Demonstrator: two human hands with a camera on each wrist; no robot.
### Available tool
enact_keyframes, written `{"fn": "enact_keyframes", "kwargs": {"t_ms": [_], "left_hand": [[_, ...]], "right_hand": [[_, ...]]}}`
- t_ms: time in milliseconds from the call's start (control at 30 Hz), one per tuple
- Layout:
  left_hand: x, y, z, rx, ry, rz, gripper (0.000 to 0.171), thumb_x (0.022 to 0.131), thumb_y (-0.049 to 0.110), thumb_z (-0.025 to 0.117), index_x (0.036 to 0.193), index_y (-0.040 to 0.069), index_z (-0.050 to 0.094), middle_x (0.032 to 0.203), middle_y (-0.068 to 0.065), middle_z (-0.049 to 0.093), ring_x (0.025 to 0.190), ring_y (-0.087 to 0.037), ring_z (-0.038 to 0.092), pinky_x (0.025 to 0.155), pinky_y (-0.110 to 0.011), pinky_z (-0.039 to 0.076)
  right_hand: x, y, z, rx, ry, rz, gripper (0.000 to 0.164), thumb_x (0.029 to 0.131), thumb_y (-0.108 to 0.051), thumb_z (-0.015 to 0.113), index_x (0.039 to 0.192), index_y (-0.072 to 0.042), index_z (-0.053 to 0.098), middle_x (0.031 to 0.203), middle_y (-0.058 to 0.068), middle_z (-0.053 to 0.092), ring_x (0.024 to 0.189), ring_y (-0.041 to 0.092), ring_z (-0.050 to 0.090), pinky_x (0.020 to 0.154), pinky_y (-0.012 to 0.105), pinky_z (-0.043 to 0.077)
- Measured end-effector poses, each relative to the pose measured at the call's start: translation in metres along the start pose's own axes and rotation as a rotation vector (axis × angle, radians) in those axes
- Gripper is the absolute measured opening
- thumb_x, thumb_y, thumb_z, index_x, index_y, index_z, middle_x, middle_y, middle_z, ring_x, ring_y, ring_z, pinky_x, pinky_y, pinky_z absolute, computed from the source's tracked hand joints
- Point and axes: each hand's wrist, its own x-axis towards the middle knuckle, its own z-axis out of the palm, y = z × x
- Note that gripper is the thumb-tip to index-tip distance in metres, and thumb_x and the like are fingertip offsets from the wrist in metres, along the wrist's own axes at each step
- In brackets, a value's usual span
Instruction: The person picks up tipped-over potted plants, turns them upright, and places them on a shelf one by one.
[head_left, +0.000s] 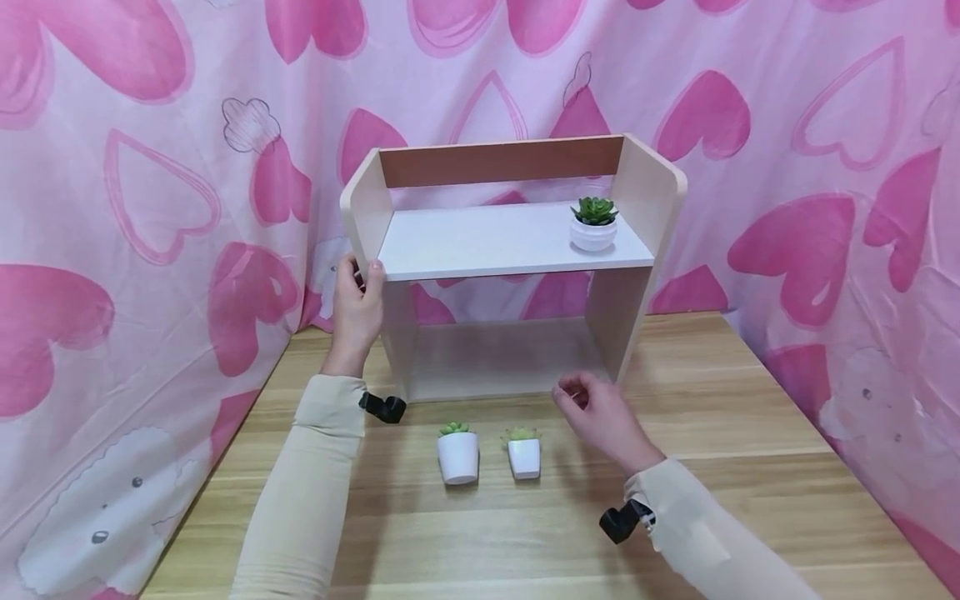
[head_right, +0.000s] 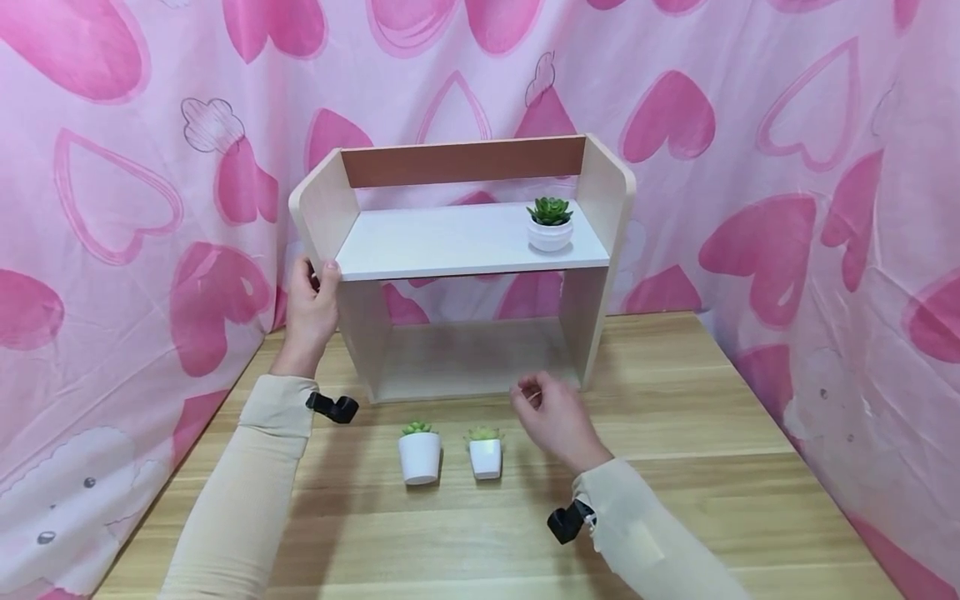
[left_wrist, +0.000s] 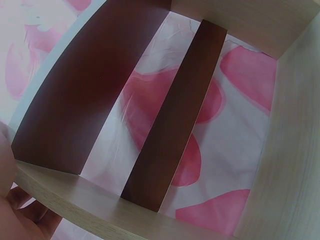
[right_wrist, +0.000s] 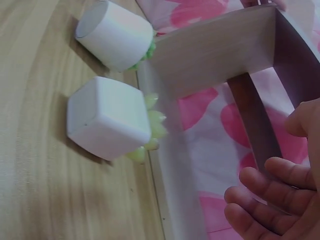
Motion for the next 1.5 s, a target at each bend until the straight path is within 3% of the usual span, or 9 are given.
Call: {"fn": "enact_keyframes", "kwargs": {"t_ms": [267, 433, 767, 1267, 1500], "left_hand": [[0.001, 0.001, 0.002, -0.006, -0.016, -0.016, 0.059, 0.113, 0.043, 0.049, 0.160, 0.011, 0.034, 0.164, -0.018, 0.043, 0.151, -0.037, 0.046, 0.128, -0.061, 0.037], [0.000, 0.002, 0.002, -0.001, -0.020, -0.029, 0.060, 0.113, 0.045, 0.048, 0.161, 0.014, 0.033, 0.166, -0.016, 0.042, 0.153, -0.036, 0.045, 0.128, -0.062, 0.036], [0.001, 0.000, 0.000, -0.038, 0.000, 0.030, 0.056, 0.113, 0.036, 0.049, 0.157, 0.004, 0.037, 0.158, -0.024, 0.047, 0.146, -0.037, 0.050, 0.125, -0.058, 0.041], [-0.004, -0.003, -0.002, -0.016, -0.011, 0.008, 0.060, 0.113, 0.041, 0.047, 0.160, 0.006, 0.033, 0.162, -0.022, 0.044, 0.148, -0.038, 0.048, 0.127, -0.059, 0.038], [-0.001, -0.001, -0.001, -0.005, -0.006, 0.015, 0.060, 0.113, 0.041, 0.048, 0.160, 0.007, 0.034, 0.161, -0.022, 0.045, 0.146, -0.038, 0.050, 0.126, -0.059, 0.040]], "right_hand": [[-0.004, 0.008, 0.013, -0.009, 0.004, 0.001, 0.024, 0.105, -0.021, 0.067, 0.120, -0.004, 0.073, 0.101, 0.006, 0.075, 0.090, 0.016, 0.065, 0.081, 0.031, 0.056], [-0.009, 0.012, 0.023, -0.013, -0.037, 0.027, 0.027, 0.104, -0.023, 0.067, 0.121, -0.003, 0.072, 0.101, 0.005, 0.074, 0.090, 0.016, 0.066, 0.082, 0.033, 0.056], [-0.016, 0.017, 0.033, -0.040, -0.083, 0.048, 0.027, 0.104, -0.027, 0.068, 0.117, -0.004, 0.073, 0.099, 0.002, 0.073, 0.088, 0.013, 0.065, 0.080, 0.032, 0.056], [-0.026, 0.027, 0.053, -0.066, -0.124, 0.051, 0.021, 0.103, -0.027, 0.070, 0.112, -0.008, 0.073, 0.098, -0.001, 0.074, 0.087, 0.010, 0.064, 0.083, 0.035, 0.057], [-0.028, 0.028, 0.058, -0.056, -0.116, 0.065, 0.027, 0.103, -0.029, 0.070, 0.115, -0.005, 0.074, 0.098, 0.001, 0.076, 0.089, 0.011, 0.066, 0.085, 0.038, 0.059]]}}
